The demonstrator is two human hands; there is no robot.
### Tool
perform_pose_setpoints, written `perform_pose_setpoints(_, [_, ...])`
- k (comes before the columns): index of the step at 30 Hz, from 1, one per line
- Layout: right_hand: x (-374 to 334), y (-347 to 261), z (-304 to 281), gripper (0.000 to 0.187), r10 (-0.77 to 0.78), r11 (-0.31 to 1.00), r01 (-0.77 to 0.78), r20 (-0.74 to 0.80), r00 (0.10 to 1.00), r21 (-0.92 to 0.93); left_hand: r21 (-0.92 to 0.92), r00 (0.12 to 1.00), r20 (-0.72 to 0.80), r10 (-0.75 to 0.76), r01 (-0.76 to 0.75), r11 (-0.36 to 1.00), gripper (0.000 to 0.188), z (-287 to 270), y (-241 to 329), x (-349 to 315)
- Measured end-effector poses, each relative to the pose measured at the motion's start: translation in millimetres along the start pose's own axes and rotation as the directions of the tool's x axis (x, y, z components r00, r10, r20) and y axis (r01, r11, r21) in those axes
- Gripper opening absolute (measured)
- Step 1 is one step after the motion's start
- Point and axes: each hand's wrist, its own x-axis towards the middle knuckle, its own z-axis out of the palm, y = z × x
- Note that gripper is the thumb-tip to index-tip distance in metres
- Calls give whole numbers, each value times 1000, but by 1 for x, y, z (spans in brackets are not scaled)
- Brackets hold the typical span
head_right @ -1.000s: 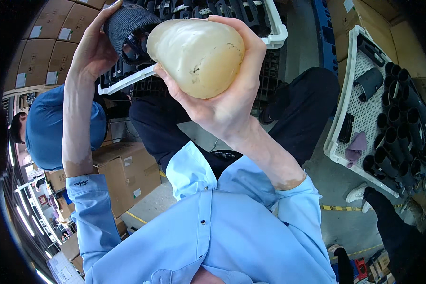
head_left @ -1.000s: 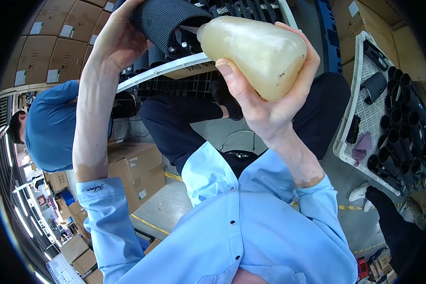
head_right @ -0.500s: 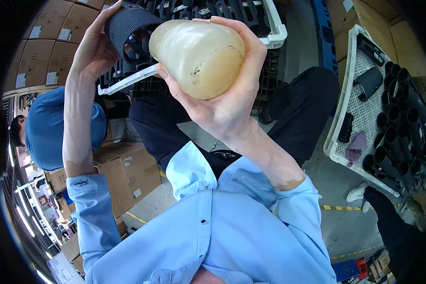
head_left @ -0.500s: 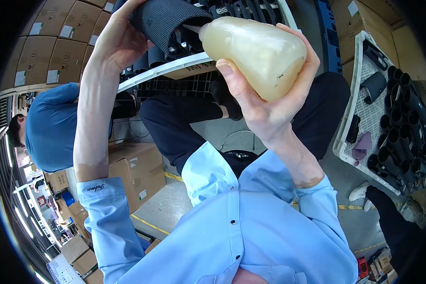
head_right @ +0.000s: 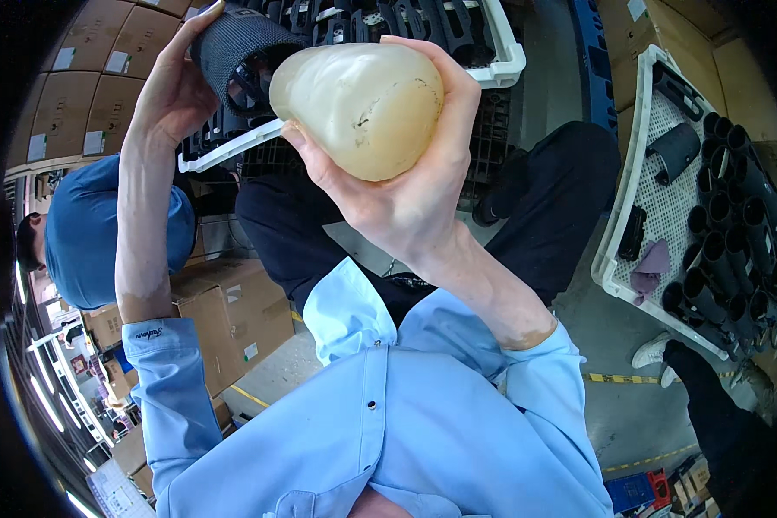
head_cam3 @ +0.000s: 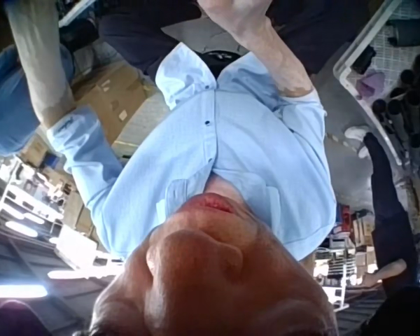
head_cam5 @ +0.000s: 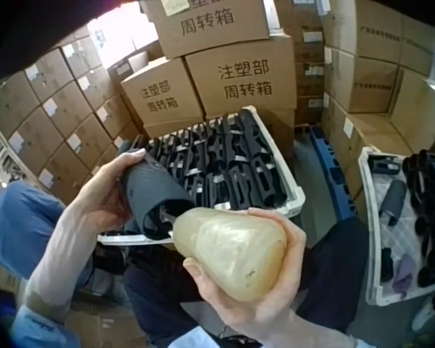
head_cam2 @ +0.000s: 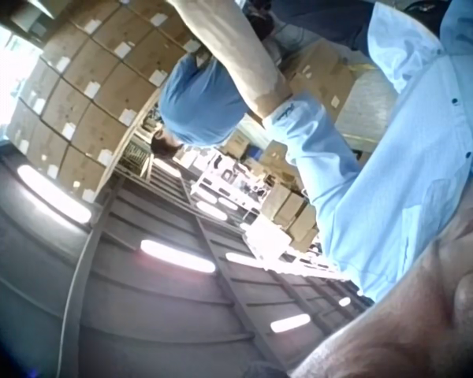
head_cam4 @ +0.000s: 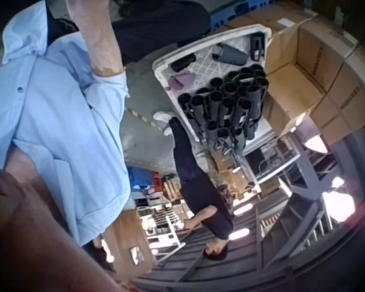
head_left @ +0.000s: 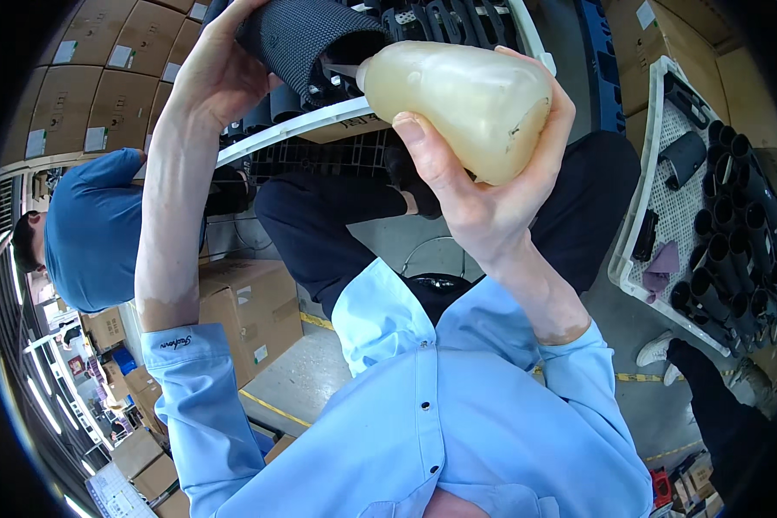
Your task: Applying liquid adhesive from a squeeze bottle to black plastic components and assembling them.
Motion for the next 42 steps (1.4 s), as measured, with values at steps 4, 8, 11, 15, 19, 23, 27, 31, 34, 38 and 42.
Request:
perform_pose_setpoints(4, [-4, -12, -5, 81, 89, 993, -84, -62, 994, 85, 9, 1000, 14, 6, -7, 1000, 62, -2, 0, 0])
perform_pose_setpoints(8, [-7, -27, -16, 68, 170, 977, -150, -130, 977, 148, -7, 999, 28, 18, -18, 1000, 60, -4, 2, 0])
perform_pose_setpoints(11, [-4, -34, -38, 54, 589, 643, -473, 5, 808, 603, -24, 998, 36, 44, -43, 999, 59, -5, 7, -3])
perform_pose_setpoints(15, [5, -25, -63, 62, 624, 243, -454, 220, 750, 857, 13, 997, -40, 72, -72, 997, 54, -2, 8, -9])
perform_pose_setpoints(19, [11, -18, -71, 72, 503, -274, -367, 458, 733, 889, 72, 988, 31, 148, -150, 986, 67, 4, 2, -19])
perform_pose_setpoints(23, [11, -16, -72, 84, 474, -283, -361, 456, 753, 889, 60, 984, 30, 175, -176, 983, 71, 5, 0, -22])
perform_pose_setpoints(27, [3, -13, -75, 86, 568, -74, -423, 387, 726, 903, 27, 985, 13, 169, -170, 985, 73, -1, -3, -16])
perform_pose_setpoints(31, [-6, -4, -79, 91, 561, -140, -488, 476, 678, 861, -4, 978, 26, 205, -205, 979, 80, -11, -6, -7])
perform_pose_setpoints(34, [-13, 5, -82, 91, 470, -242, -462, 520, 714, 853, -125, 984, -63, 165, -172, 977, 75, -18, -11, -1])
perform_pose_setpoints(38, [-18, 23, -110, 92, 387, -234, -464, 520, 762, 854, -223, 991, -57, 122, -132, 966, 72, -29, -13, 1])
perform_pose_setpoints(42, [-22, 51, -155, 87, 525, -155, -441, 452, 721, 884, -285, 995, 25, 93, -82, 955, 71, -36, -16, 1])
